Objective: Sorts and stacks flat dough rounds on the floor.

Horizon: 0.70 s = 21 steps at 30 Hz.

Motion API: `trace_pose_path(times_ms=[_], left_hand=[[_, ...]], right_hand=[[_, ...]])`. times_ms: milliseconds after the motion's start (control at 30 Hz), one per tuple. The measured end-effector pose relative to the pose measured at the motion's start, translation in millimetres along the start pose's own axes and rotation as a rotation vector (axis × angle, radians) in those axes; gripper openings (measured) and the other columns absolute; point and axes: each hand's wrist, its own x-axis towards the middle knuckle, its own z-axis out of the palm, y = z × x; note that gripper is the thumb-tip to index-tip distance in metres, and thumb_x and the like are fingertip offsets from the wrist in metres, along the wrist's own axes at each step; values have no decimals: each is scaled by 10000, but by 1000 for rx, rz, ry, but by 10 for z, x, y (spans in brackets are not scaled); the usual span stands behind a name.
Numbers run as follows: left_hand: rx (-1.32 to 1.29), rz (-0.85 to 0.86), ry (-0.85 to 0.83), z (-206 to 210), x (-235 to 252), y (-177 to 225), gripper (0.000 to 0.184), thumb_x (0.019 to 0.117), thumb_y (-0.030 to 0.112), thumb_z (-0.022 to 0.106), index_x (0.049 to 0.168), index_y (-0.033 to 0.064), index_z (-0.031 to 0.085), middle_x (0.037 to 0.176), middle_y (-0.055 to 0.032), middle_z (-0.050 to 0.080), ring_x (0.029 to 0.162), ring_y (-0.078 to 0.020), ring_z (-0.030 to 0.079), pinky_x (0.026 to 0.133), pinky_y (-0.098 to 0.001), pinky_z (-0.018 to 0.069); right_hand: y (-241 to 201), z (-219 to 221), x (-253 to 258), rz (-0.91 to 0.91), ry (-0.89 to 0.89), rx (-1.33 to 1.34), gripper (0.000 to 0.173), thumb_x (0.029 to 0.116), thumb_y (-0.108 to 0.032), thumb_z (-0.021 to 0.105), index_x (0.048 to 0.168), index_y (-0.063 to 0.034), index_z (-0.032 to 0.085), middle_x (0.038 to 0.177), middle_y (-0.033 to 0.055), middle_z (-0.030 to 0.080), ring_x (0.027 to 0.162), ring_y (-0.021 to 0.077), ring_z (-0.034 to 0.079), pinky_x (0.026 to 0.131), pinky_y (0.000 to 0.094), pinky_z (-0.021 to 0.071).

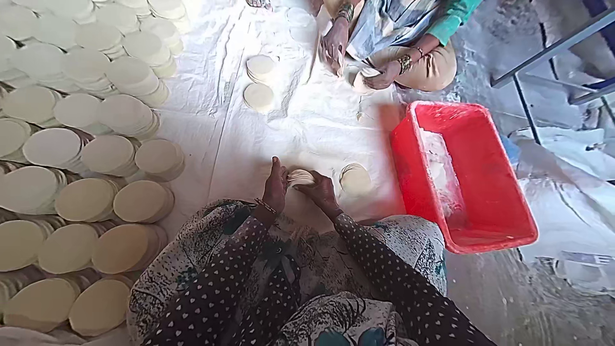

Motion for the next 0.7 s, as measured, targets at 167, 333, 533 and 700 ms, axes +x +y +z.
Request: trace_pose_path(times_ms=[167, 333, 533, 700], left_hand=[[-45, 21, 24, -32, 71, 15, 822, 1052, 662, 213, 1559, 27, 334, 1613, -173, 360, 1470, -280, 374, 1188, -448, 323], [-18, 4, 31, 2, 87, -4, 825, 1053, 663, 197, 1553, 24, 345, 1605, -179, 369, 1456, -290, 395, 1171, -451, 345], [-72, 0, 13, -9, 67, -8, 807, 1062, 641, 214, 1550, 11, 335, 1585, -197, 389, 1428, -280, 431, 1157, -412, 367], [-70, 22, 45, -38, 76, 30, 806, 1061, 644, 213, 1548, 16, 343, 1605, -184, 364, 1465, -287, 378, 1179, -439, 327]], right_hand=[[20, 1, 3, -133, 107, 151, 371, 800, -212, 861, 1116, -69, 729, 953, 112, 754, 865, 234, 728, 792, 507, 584], [-37, 15, 109, -53, -7, -58, 396, 806, -282, 878, 1088, -38, 745, 942, 176, 744, 902, 348, 718, 828, 595, 548], [35, -54, 44, -66, -9, 37, 487, 789, -277, 895, 1193, -76, 714, 1037, 139, 753, 972, 285, 727, 884, 550, 572], [5, -73, 62, -158, 41, 169, 351, 786, -142, 885, 1077, -22, 730, 956, 129, 753, 877, 220, 728, 830, 456, 592]])
